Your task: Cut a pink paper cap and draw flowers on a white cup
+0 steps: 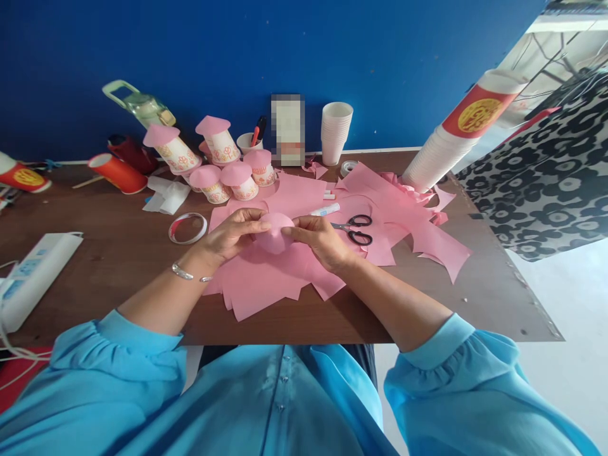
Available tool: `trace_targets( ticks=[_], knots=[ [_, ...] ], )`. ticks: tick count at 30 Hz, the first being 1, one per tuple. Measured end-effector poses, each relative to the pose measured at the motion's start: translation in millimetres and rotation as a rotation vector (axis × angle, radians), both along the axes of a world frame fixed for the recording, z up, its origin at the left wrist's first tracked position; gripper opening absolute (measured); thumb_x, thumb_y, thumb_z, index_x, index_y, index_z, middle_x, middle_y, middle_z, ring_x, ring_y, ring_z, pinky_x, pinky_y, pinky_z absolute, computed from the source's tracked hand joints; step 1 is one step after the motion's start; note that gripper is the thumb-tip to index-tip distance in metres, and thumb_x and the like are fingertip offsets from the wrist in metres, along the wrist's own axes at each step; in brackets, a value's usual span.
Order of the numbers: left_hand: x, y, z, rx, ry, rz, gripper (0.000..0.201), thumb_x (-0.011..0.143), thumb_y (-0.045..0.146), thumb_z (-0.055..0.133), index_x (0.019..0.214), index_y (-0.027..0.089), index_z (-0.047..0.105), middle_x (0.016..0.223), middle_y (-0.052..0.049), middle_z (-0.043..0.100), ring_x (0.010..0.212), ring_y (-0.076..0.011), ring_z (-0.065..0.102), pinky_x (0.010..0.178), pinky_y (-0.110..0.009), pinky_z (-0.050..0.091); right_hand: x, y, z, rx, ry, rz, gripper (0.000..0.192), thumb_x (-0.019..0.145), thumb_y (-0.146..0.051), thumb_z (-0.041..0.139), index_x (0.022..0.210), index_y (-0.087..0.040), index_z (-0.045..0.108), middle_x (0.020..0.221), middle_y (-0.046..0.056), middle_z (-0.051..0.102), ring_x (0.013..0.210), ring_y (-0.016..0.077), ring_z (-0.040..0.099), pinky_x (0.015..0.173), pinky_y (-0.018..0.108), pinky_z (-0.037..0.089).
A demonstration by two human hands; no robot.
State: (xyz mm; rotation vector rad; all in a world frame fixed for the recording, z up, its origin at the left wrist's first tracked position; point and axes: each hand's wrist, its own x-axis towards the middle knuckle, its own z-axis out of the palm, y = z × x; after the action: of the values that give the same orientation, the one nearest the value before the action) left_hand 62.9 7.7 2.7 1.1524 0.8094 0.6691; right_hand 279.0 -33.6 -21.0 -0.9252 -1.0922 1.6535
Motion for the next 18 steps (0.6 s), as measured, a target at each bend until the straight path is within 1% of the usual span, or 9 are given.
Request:
trace_targets(
  ticks=[3, 6, 8, 14, 18],
  knots=[
    [-1.1, 1.6, -2.3, 0.021, -0.019, 0.024, 0.031, 0.069, 0.042, 0.093, 0.077, 0.016, 0.079, 0.072, -0.001, 0.071, 0.067, -0.0118, 0.058, 0.064, -0.025, 0.043, -0.8, 1.9, -0.6, -0.001, 0.06, -0.029, 0.044, 0.072, -0.058, 0.094, 0.072, -0.019, 0.073, 0.073, 0.0, 0.067, 0.074, 0.0158, 0.061, 0.08, 0.034, 0.053],
    [-1.4, 2.8, -2.9, 0.004, -0.067, 0.053, 0.028, 0.066, 0.039, 0.095, 0.075, 0.017, 0.079, 0.072, -0.001, 0.072, 0.066, -0.0116, 0.058, 0.063, -0.025, 0.042, -1.6, 3.4, -0.1, -0.022, 0.1, -0.036, 0.051, 0.071, -0.068, 0.091, 0.074, -0.02, 0.074, 0.078, 0.003, 0.071, 0.078, 0.019, 0.065, 0.084, 0.037, 0.057],
    [-1.2, 3.1, -2.5, -0.013, -0.088, 0.05, 0.027, 0.065, 0.037, 0.095, 0.074, 0.017, 0.08, 0.073, -0.002, 0.074, 0.067, -0.012, 0.059, 0.064, -0.025, 0.043, -1.7, 3.4, 0.6, -0.017, 0.096, -0.027, 0.053, 0.071, -0.071, 0.09, 0.075, -0.02, 0.075, 0.08, 0.004, 0.073, 0.079, 0.0194, 0.065, 0.085, 0.038, 0.058],
    [-1.1, 3.0, -3.1, -0.016, -0.096, 0.02, 0.027, 0.068, 0.036, 0.094, 0.077, 0.015, 0.08, 0.075, -0.004, 0.076, 0.069, -0.0129, 0.062, 0.067, -0.025, 0.045, 0.0, 1.7, 3.2, 0.044, 0.017, -0.054, 0.044, 0.068, -0.059, 0.097, 0.073, -0.02, 0.077, 0.074, 0.0, 0.068, 0.074, 0.0143, 0.061, 0.084, 0.034, 0.055],
    [-2.3, 4.2, -5.8, -0.027, -0.113, 0.042, 0.029, 0.066, 0.036, 0.097, 0.076, 0.015, 0.08, 0.074, -0.002, 0.075, 0.07, -0.0118, 0.062, 0.068, -0.023, 0.046, -0.4, 2.7, 0.8, 0.041, 0.037, -0.077, 0.047, 0.07, -0.063, 0.095, 0.072, -0.02, 0.076, 0.073, 0.0, 0.068, 0.075, 0.0149, 0.061, 0.083, 0.034, 0.056]
  ],
)
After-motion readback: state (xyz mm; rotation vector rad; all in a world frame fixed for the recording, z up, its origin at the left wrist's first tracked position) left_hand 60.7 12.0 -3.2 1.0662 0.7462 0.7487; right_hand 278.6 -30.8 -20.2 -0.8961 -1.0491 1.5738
